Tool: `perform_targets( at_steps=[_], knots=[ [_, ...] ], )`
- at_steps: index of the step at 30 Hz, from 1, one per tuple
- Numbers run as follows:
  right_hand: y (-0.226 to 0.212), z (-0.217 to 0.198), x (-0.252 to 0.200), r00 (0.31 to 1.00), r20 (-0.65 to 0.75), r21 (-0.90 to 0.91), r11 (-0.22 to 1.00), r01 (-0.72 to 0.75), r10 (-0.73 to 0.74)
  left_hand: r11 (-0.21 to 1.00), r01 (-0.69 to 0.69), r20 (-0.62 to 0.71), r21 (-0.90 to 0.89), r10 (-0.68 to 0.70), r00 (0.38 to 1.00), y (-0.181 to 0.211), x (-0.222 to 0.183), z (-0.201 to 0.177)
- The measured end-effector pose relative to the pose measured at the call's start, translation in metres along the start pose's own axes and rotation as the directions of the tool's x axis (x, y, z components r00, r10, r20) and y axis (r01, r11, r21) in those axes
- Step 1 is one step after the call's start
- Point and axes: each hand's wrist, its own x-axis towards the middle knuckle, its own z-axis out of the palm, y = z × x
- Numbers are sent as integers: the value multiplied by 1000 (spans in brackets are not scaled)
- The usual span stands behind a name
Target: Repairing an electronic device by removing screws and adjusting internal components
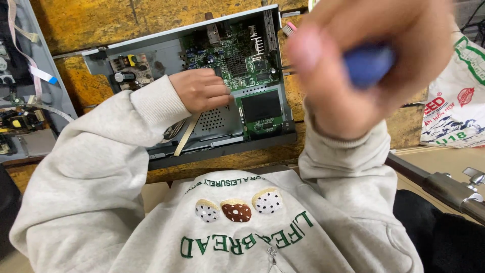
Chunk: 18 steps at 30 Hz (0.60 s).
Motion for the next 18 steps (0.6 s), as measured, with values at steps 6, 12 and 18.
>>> perform_targets(
  at_steps=[6,12,18],
  knots=[
    [-42,32,-5,945,301,-140,986,-90,129,996,-40,-69,81,45,997,0,3,0],
    [-43,35,-3,949,290,-127,988,-91,125,999,-14,-89,46,18,996,0,2,1],
    [-10,23,-5,919,382,171,985,37,-100,999,1,-135,42,5,991,2,3,3]
  ],
)
